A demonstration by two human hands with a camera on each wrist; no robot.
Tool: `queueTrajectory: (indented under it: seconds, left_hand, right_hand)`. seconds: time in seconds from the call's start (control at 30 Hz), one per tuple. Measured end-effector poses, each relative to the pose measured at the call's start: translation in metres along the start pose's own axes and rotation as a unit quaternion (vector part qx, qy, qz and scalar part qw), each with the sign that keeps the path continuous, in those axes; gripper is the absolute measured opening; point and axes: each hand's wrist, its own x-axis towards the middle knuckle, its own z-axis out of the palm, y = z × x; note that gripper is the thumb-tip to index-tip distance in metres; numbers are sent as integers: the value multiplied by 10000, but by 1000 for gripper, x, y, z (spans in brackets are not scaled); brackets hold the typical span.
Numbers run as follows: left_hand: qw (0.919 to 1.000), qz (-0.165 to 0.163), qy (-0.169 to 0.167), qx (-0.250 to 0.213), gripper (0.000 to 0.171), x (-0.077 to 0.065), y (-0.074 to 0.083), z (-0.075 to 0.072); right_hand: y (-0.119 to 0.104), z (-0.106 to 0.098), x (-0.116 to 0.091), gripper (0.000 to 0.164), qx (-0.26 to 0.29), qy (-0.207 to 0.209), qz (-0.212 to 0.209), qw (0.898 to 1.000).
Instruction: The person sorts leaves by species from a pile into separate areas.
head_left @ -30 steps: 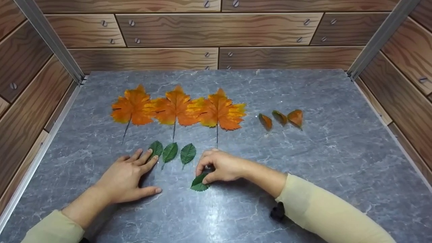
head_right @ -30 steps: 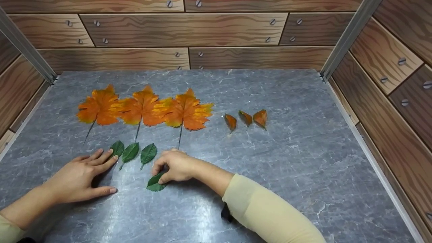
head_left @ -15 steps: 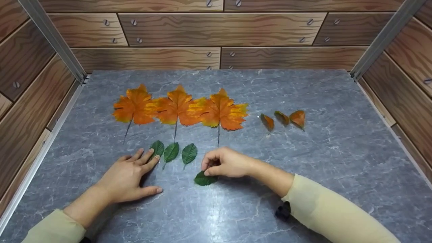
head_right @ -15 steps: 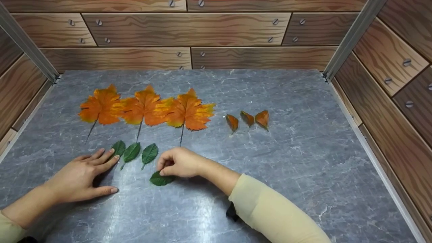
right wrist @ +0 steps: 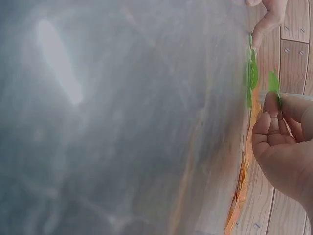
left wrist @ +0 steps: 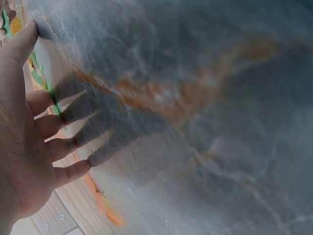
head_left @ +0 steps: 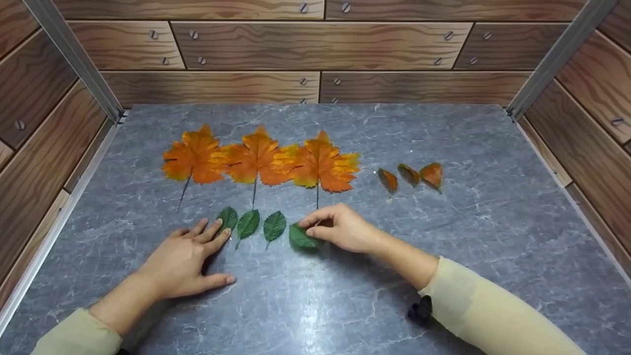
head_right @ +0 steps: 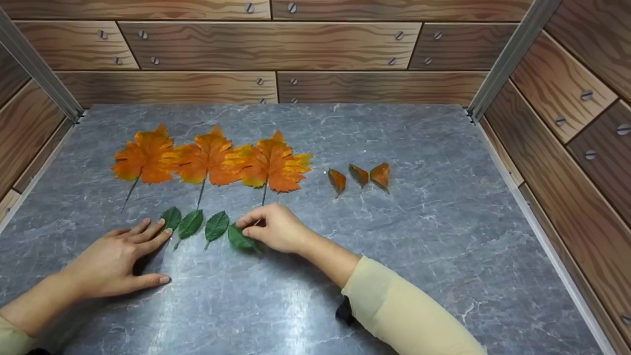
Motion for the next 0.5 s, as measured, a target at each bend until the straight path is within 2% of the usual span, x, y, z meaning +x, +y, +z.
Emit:
queueTrajectory:
  seconds: [0.23, 0.4, 0.5]
  left_hand:
    - [10000, -40, -33, -18, 102, -2, 0, 0]
    - [10000, -55, -39, -20, 102, -2, 1, -1]
    - [10000, -54, -22, -20, 102, -2, 1, -1]
  right_hand:
    - [2, 1, 2, 40, 127, 52, 116, 9998]
    - [2, 2, 4, 46, 283, -47, 99, 9995]
    - [2, 2, 4, 48, 194, -72, 91, 9997]
